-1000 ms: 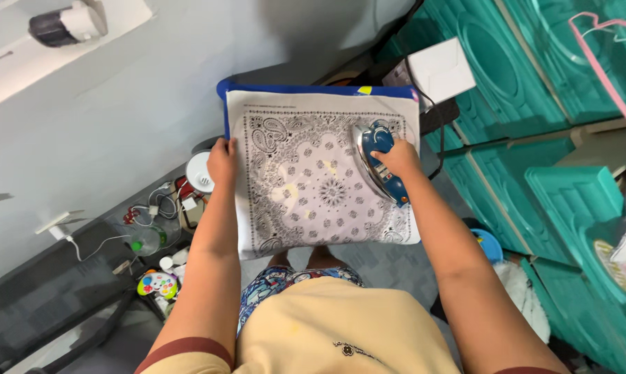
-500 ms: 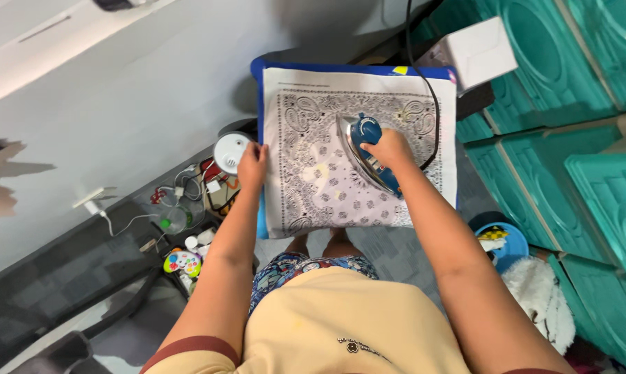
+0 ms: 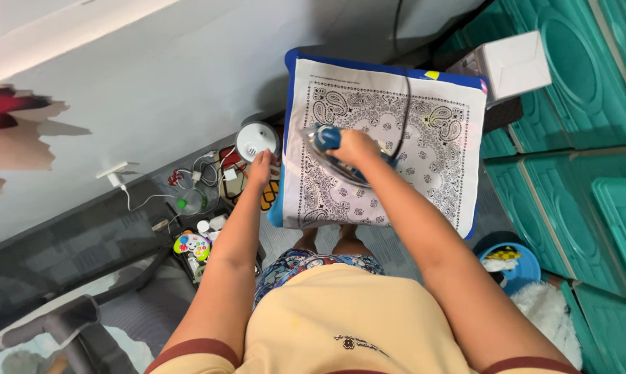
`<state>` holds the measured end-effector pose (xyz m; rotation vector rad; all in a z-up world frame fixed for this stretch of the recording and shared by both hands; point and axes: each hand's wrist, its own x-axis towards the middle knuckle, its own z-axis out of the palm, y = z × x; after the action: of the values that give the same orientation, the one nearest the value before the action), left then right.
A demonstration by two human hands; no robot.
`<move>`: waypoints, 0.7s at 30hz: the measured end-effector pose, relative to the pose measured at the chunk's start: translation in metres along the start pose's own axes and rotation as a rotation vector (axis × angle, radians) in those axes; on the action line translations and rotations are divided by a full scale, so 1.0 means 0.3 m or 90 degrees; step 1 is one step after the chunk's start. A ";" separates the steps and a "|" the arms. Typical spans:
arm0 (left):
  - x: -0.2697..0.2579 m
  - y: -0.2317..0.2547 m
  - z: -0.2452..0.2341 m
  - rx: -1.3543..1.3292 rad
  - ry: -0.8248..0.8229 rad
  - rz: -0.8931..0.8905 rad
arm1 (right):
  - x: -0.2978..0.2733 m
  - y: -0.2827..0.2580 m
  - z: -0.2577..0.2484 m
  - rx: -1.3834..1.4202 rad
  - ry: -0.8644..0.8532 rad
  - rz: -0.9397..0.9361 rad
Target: The person irons a white patterned cloth on a blue ironing board using a blue electric iron. They smooth the fabric with their left hand while moving the iron back and forth, then flip the cloth over to iron the other side.
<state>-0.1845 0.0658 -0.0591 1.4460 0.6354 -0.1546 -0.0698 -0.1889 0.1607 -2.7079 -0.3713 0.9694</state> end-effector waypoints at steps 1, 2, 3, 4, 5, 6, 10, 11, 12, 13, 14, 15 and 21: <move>-0.014 -0.006 -0.001 -0.009 0.009 0.010 | 0.001 -0.025 0.011 -0.013 -0.017 -0.005; -0.024 -0.009 -0.001 -0.018 0.016 0.020 | 0.000 -0.049 0.023 -0.027 -0.033 -0.009; -0.030 -0.009 -0.004 -0.039 0.022 0.018 | -0.003 -0.068 0.036 -0.040 -0.049 -0.013; -0.034 -0.008 -0.004 -0.059 0.026 0.017 | -0.014 -0.082 0.051 -0.071 -0.051 -0.050; -0.038 -0.006 -0.002 -0.079 0.029 0.016 | -0.028 -0.093 0.070 -0.103 -0.053 -0.088; -0.034 -0.002 -0.002 -0.051 0.043 -0.007 | -0.043 -0.091 0.080 -0.134 -0.054 -0.124; -0.001 0.028 0.022 -0.013 0.067 -0.013 | -0.119 -0.028 0.098 -0.143 -0.010 -0.221; 0.014 0.043 0.040 -0.023 0.066 0.008 | -0.135 -0.006 0.095 -0.152 -0.021 -0.222; 0.022 0.060 0.062 0.057 0.097 0.045 | -0.147 0.016 0.091 -0.162 -0.030 -0.224; 0.027 0.080 0.087 0.137 0.129 0.083 | -0.156 0.041 0.086 -0.166 -0.033 -0.221; 0.026 0.101 0.114 0.217 0.158 0.120 | -0.163 0.072 0.083 -0.169 -0.037 -0.215; 0.013 0.120 0.140 0.287 0.185 0.177 | -0.168 0.106 0.080 -0.172 -0.041 -0.210; -0.017 0.239 0.362 0.582 0.156 0.396 | -0.211 0.323 0.051 -0.145 -0.004 -0.105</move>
<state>-0.1215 -0.0282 0.0051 2.5076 0.2669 0.2657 -0.1119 -0.2976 0.1566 -2.8171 -0.7350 0.9396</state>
